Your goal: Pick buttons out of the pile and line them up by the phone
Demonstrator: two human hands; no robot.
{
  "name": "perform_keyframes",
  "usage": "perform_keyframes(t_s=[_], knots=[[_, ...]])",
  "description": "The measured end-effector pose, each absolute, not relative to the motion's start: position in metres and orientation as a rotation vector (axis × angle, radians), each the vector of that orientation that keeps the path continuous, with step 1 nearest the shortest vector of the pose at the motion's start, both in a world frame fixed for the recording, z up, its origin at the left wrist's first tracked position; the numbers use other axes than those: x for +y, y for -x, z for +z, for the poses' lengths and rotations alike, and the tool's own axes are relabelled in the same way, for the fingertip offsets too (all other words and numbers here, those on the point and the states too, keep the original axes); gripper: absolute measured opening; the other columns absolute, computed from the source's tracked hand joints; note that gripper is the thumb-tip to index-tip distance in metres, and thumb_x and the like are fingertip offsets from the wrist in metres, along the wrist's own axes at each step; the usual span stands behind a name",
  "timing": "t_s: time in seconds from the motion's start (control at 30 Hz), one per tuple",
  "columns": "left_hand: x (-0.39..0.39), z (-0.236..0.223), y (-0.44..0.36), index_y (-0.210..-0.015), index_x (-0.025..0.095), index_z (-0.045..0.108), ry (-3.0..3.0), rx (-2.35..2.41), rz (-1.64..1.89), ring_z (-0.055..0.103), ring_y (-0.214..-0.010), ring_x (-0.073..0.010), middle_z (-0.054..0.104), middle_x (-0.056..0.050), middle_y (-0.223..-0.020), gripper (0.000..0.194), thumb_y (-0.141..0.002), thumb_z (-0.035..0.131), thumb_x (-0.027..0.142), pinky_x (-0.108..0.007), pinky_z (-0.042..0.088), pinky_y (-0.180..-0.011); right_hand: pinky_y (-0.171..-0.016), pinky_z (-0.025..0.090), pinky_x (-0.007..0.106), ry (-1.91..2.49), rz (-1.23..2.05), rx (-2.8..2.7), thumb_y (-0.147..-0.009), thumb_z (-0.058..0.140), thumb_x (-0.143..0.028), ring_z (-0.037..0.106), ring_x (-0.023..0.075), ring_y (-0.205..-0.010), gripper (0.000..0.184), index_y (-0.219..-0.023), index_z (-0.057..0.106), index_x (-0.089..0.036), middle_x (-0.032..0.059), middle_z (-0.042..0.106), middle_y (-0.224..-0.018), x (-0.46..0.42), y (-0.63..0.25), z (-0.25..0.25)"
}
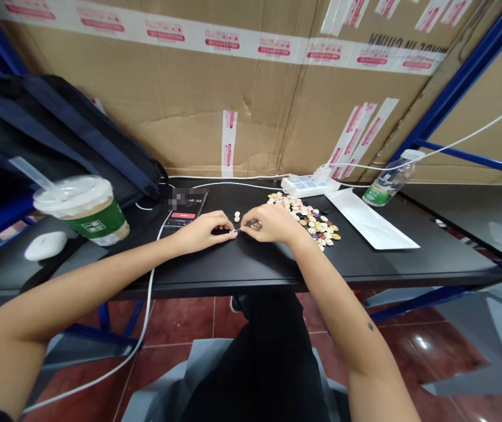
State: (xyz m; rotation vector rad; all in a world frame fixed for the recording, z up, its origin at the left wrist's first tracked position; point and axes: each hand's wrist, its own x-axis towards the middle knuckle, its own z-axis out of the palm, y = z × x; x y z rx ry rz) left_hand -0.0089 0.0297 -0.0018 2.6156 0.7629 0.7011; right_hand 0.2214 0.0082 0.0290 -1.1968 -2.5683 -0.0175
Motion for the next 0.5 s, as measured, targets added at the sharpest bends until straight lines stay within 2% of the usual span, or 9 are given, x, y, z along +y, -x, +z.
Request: perform_keyframes(t_s=[0.23, 0.5], knots=[[0.035, 0.004, 0.011, -0.097, 0.015, 0.071, -2.581, 0.717, 0.574, 0.060, -0.080, -0.0151, 0.063, -0.006, -0.091, 0.021, -0.092, 0.059, 0.031, -0.027, 0.047, -0.074, -0.062, 0.032, 0.026, 1.182, -0.060, -2.561, -0.087, 0.059, -0.030, 0.063, 0.0149, -0.070, 0.018, -0.086, 0.075, -0.024, 0.0001, 0.073, -0.077, 0.007, -0.219, 0.027], [0.034, 0.010, 0.013, -0.094, 0.015, 0.068, -2.649, 0.777, 0.503, 0.058, -0.076, -0.0154, 0.062, -0.005, -0.087, 0.020, -0.092, 0.057, 0.032, -0.027, 0.046, -0.071, -0.061, 0.031, 0.026, 1.195, -0.062, -2.563, -0.088, 0.058, -0.030, 0.062, 0.0143, -0.069, 0.019, -0.088, 0.075, -0.024, 0.0005, 0.073, -0.077, 0.006, -0.215, 0.028]])
